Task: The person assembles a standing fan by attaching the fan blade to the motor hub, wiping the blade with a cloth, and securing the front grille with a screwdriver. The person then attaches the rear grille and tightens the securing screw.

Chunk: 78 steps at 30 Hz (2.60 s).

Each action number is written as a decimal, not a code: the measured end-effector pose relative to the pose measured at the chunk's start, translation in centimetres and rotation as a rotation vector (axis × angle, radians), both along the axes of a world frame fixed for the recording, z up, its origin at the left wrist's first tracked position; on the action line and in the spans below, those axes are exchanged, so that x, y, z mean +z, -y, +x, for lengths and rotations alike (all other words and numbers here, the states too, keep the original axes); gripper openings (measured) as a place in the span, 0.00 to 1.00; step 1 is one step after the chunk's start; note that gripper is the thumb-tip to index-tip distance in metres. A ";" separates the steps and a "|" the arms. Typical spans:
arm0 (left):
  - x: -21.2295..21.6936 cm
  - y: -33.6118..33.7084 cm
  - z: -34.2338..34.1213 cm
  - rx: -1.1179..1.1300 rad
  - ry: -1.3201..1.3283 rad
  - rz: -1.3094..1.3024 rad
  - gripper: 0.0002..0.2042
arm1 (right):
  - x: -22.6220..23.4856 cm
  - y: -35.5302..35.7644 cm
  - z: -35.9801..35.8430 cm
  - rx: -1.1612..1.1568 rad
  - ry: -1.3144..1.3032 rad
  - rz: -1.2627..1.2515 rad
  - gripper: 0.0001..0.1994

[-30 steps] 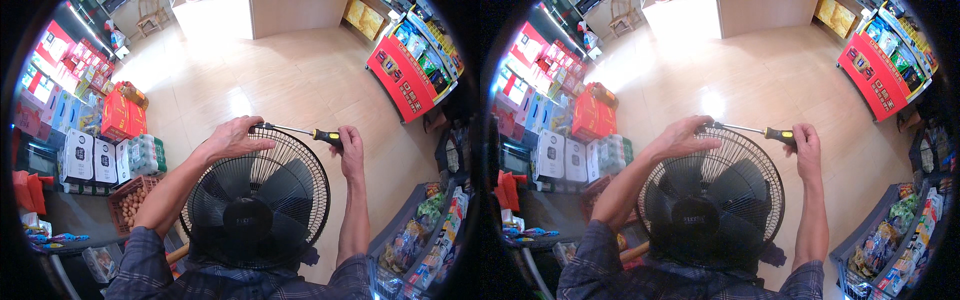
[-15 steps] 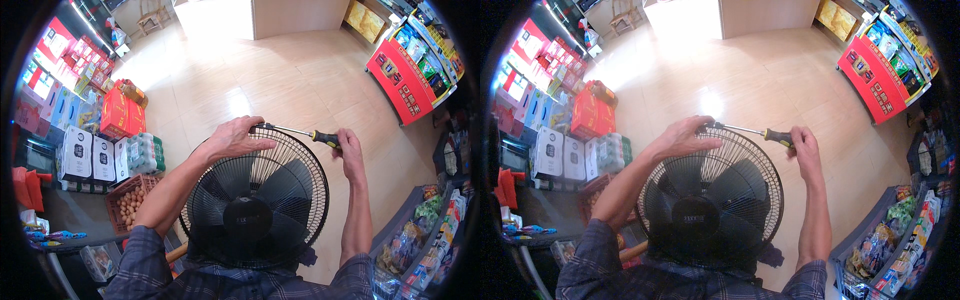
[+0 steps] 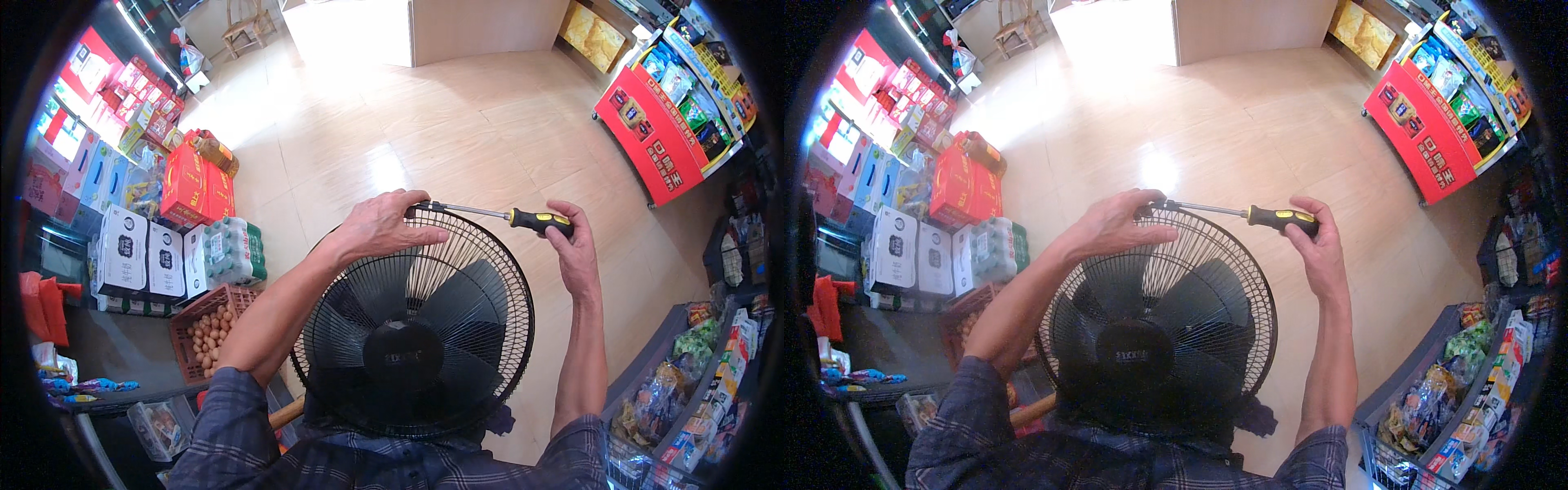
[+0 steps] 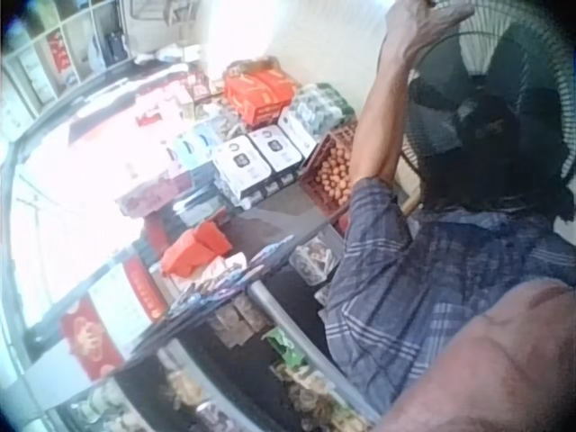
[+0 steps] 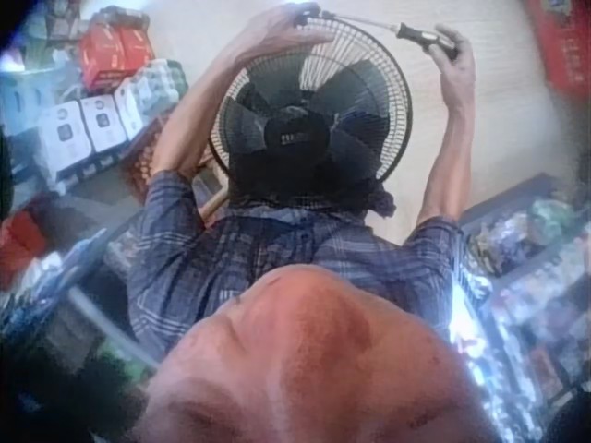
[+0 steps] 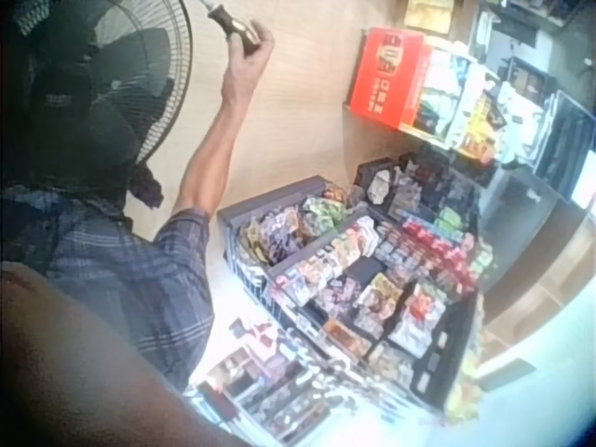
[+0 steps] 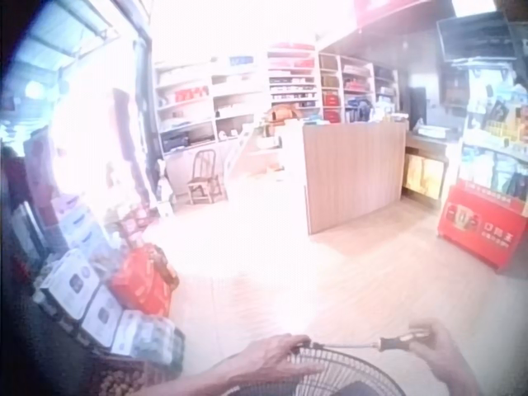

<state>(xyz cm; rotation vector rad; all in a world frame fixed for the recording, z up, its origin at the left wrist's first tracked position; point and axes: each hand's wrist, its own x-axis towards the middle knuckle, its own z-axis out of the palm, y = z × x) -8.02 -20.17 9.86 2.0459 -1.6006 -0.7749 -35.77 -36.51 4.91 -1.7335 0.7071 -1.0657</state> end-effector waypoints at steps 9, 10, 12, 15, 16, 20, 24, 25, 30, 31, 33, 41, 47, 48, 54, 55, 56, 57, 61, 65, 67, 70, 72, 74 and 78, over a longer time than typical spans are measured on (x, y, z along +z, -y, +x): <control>0.1 0.0 0.0 -0.013 -0.004 -0.005 0.43 | 0.7 1.0 -1.6 0.064 -0.181 0.370 0.14; 0.0 0.0 0.0 -0.016 -0.003 -0.012 0.43 | 0.1 0.4 -1.0 0.027 -0.072 0.176 0.15; 0.0 0.2 0.0 -0.014 0.005 0.002 0.43 | 0.1 -0.4 -0.2 -0.029 0.048 0.082 0.17; 0.5 0.1 -0.2 -0.008 -0.010 0.029 0.44 | 0.8 -0.5 -0.6 -0.004 -0.005 0.410 0.16; 0.6 0.0 -0.2 -0.005 -0.019 0.040 0.44 | 1.0 0.3 -1.6 0.064 -0.086 0.534 0.15; -0.2 0.0 0.0 0.002 0.004 0.005 0.45 | 1.3 0.9 -1.7 0.107 -0.235 0.639 0.15; -0.4 0.0 0.1 0.009 -0.015 -0.003 0.45 | -1.0 -0.4 0.2 0.007 0.113 0.066 0.16; -0.4 0.0 0.1 0.019 -0.020 0.001 0.45 | -0.8 -0.8 0.4 -0.025 0.132 0.125 0.16; -0.1 0.0 -0.1 0.004 -0.012 0.005 0.45 | 0.5 1.2 -2.4 0.153 -0.240 0.632 0.14; -0.1 -0.1 0.0 0.007 -0.011 0.000 0.45 | 0.9 1.6 -2.4 0.153 -0.350 0.657 0.15; -0.3 -0.2 0.1 0.013 -0.017 -0.009 0.45 | 1.4 1.3 -2.0 0.129 -0.318 0.562 0.15; -0.3 -0.2 0.0 0.012 -0.012 -0.024 0.45 | 1.3 0.7 -1.2 0.056 -0.170 0.515 0.15; 0.5 -0.3 -0.2 0.017 -0.024 0.009 0.44 | -0.2 -0.2 -0.1 0.000 -0.022 0.216 0.15; 0.5 -0.3 -0.2 0.014 -0.028 0.005 0.44 | -0.3 -0.5 0.3 -0.023 0.042 0.120 0.14; 0.2 -0.3 -0.2 0.015 -0.026 0.002 0.44 | 1.3 0.3 -0.9 0.074 -0.141 0.534 0.15; 0.2 -0.3 -0.2 0.017 -0.029 0.015 0.44 | 1.9 0.7 -1.1 0.088 -0.229 0.549 0.15; 0.0 -0.2 -0.1 0.015 -0.024 0.002 0.44 | 2.7 0.7 -1.1 0.099 -0.319 0.562 0.14; -0.2 -0.3 0.0 0.013 -0.018 -0.011 0.44 | 2.0 0.5 -0.9 0.075 -0.229 0.405 0.15; 0.2 -0.2 -0.2 0.025 -0.014 -0.002 0.44 | 0.9 -0.3 0.2 -0.002 -0.025 0.051 0.16; 0.5 -0.3 -0.1 0.015 -0.034 0.048 0.43 | 0.6 1.4 -1.2 0.073 -0.174 0.635 0.18; 1.2 -0.4 -0.2 0.012 -0.059 0.076 0.42 | 1.4 1.9 -1.1 0.070 -0.361 0.661 0.18; 1.5 -0.2 -0.4 -0.009 -0.054 0.084 0.42 | 1.8 0.6 -0.3 0.066 -0.153 0.442 0.16; 1.2 -0.1 -0.4 -0.011 -0.059 0.026 0.41 | 1.4 0.2 -0.2 0.057 -0.002 0.298 0.15; 1.1 -0.2 -0.5 0.016 -0.017 -0.027 0.39 | 0.4 0.7 -0.5 0.049 0.004 0.252 0.15; 1.0 -0.9 -0.4 0.043 -0.044 -0.045 0.39 | 1.1 0.2 -1.3 0.101 -0.197 0.441 0.15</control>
